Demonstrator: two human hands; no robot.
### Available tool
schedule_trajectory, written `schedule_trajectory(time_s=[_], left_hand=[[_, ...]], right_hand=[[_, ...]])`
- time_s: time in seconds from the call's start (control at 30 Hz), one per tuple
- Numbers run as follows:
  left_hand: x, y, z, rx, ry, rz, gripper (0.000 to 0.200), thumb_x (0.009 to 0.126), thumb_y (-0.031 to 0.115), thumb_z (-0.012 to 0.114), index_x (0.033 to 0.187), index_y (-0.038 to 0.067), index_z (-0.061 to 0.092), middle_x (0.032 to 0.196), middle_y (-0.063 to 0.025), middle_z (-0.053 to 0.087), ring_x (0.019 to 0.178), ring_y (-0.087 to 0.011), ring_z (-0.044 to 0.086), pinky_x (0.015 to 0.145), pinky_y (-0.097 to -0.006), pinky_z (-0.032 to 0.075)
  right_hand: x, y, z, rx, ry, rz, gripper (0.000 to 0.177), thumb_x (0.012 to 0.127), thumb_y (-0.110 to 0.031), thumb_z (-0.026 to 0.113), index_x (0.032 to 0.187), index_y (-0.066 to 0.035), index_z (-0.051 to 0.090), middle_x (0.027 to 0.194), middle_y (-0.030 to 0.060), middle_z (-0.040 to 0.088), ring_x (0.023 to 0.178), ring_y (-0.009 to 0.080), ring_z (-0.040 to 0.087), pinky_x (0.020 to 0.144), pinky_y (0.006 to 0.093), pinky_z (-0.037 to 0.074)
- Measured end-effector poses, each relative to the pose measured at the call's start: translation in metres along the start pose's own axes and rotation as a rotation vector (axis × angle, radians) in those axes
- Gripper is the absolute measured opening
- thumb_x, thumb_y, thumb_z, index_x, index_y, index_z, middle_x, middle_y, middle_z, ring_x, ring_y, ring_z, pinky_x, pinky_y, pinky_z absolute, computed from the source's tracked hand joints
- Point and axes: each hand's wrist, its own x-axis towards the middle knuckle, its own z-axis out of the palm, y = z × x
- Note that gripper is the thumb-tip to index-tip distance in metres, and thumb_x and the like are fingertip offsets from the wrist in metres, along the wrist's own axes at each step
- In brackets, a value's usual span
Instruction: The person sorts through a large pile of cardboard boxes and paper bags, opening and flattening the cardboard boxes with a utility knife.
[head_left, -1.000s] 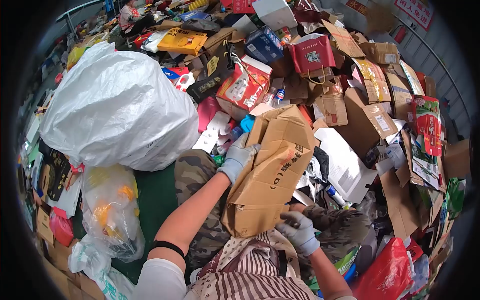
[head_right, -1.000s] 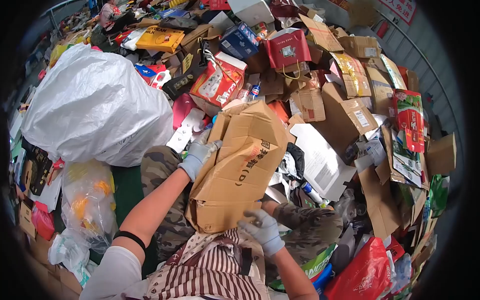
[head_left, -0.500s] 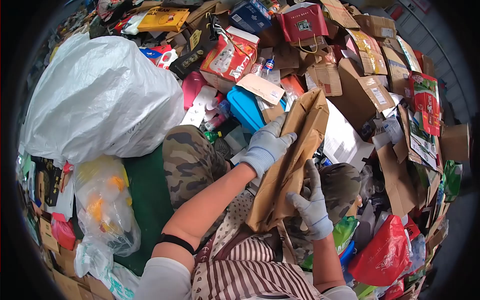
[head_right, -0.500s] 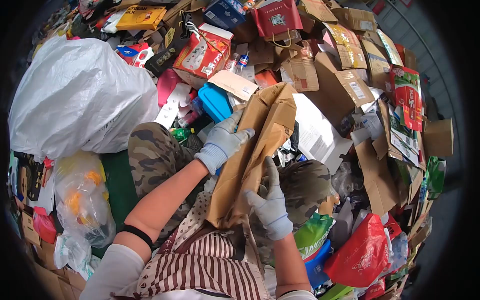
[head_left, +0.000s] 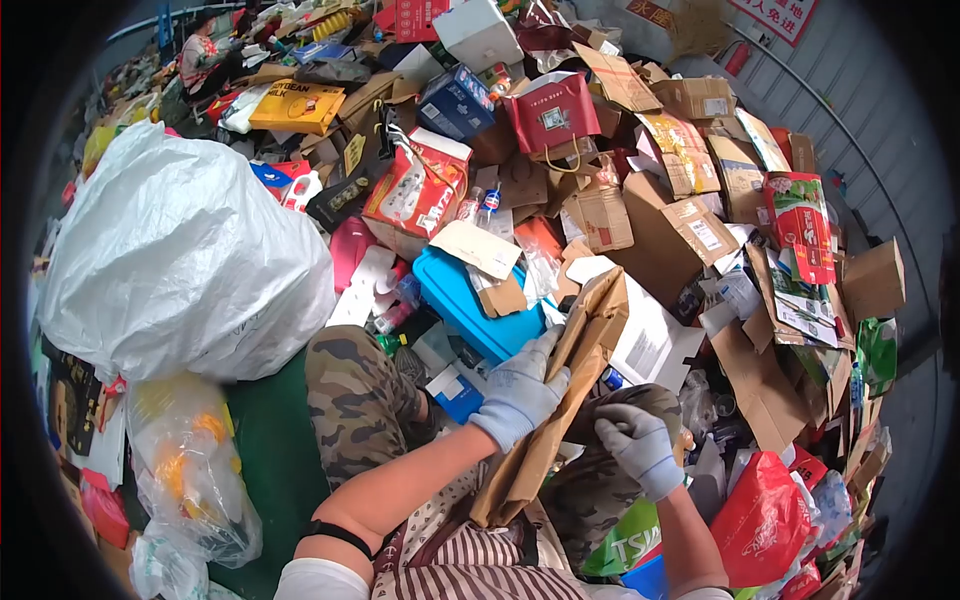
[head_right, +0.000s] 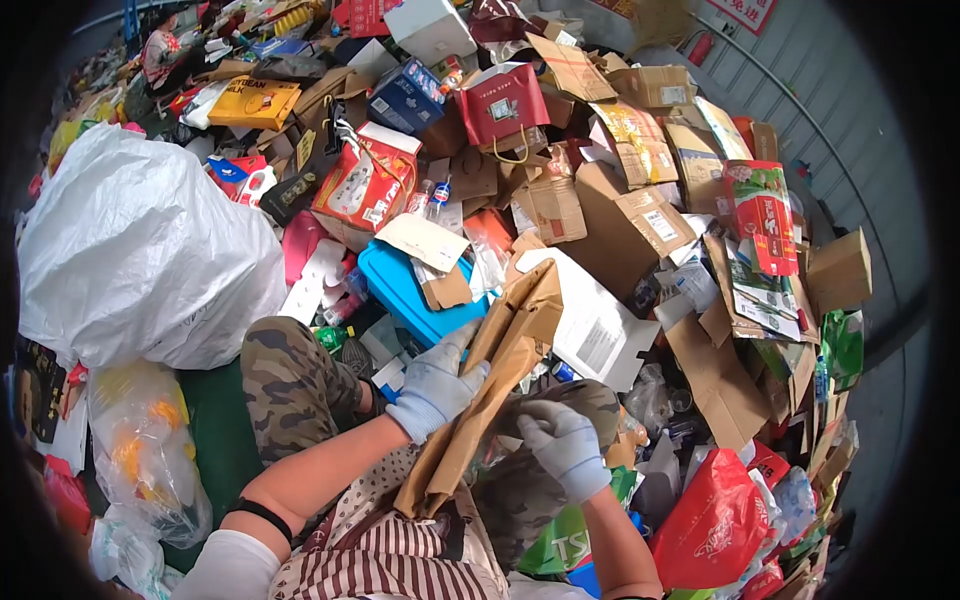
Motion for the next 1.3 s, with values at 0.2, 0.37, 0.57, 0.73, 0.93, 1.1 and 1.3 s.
schedule_trajectory(time_s=[0.2,0.37,0.57,0.73,0.93,1.1,1.3], left_hand=[[-0.002,0.016,0.011,-0.039,0.020,0.120,0.073,0.078,0.014,0.062,0.142,0.011,0.027,0.132,-0.0156,0.045,0.118,-0.0310,0.048,0.097,-0.0370,0.041],[0.008,0.002,-0.009,0.012,-0.042,0.152,0.076,0.077,0.013,0.062,0.144,0.017,0.026,0.139,-0.0150,0.037,0.125,-0.0308,0.042,0.100,-0.0358,0.038],[0.038,-0.009,-0.046,0.291,-0.016,0.458,0.064,0.072,0.019,0.066,0.134,0.020,0.047,0.146,-0.0139,0.028,0.132,-0.0382,0.029,0.107,-0.0444,0.028],[0.051,0.024,-0.067,0.972,0.054,0.733,0.032,0.070,0.030,0.060,0.097,0.014,0.064,0.127,-0.0154,0.047,0.123,-0.0291,0.041,0.101,-0.0488,0.027],[0.022,0.009,-0.078,1.094,0.087,0.560,0.029,0.067,0.038,0.064,0.080,0.012,0.058,0.089,-0.0059,0.056,0.093,-0.0209,0.051,0.073,-0.0369,0.037],[0.028,0.014,-0.086,1.235,0.261,0.376,0.041,0.074,0.042,0.060,0.097,0.008,0.065,0.115,-0.0103,0.055,0.112,-0.0270,0.045,0.091,-0.0455,0.034],[0.010,-0.013,-0.082,0.763,0.299,0.179,0.033,0.082,0.035,0.055,0.093,0.007,0.068,0.119,-0.0109,0.056,0.117,-0.0291,0.044,0.094,-0.0472,0.034]], right_hand=[[0.064,-0.052,-0.015,-0.170,0.287,-0.039,0.087,0.073,-0.029,0.074,0.141,-0.005,0.027,0.105,0.0203,0.060,0.091,0.0250,0.064,0.077,0.0320,0.050],[0.096,-0.018,-0.012,0.029,0.144,-0.101,0.078,0.076,-0.014,0.064,0.143,-0.008,0.025,0.104,0.0163,0.060,0.085,0.0192,0.063,0.075,0.0296,0.050],[0.081,-0.024,-0.010,0.417,0.023,-0.112,0.050,0.081,-0.001,0.058,0.128,-0.008,0.042,0.064,-0.0073,0.047,0.055,-0.0005,0.040,0.050,0.0167,0.033],[0.069,-0.048,0.025,0.407,-0.014,-0.275,0.040,0.084,0.000,0.056,0.122,-0.007,0.046,0.075,-0.0063,0.050,0.056,-0.0026,0.040,0.052,0.0159,0.036],[0.056,-0.056,0.024,0.460,-0.177,-0.218,0.041,0.083,-0.002,0.060,0.122,-0.006,0.047,0.096,-0.0028,0.055,0.068,-0.0009,0.049,0.058,0.0151,0.042],[0.073,-0.068,0.053,0.456,-0.272,-0.461,0.042,0.083,0.000,0.055,0.124,-0.003,0.044,0.116,0.0040,0.053,0.100,0.0069,0.050,0.078,0.0220,0.047],[0.083,-0.068,0.072,0.384,-0.213,-0.446,0.045,0.081,0.002,0.056,0.124,-0.003,0.045,0.111,0.0041,0.054,0.082,0.0039,0.052,0.071,0.0182,0.046]])
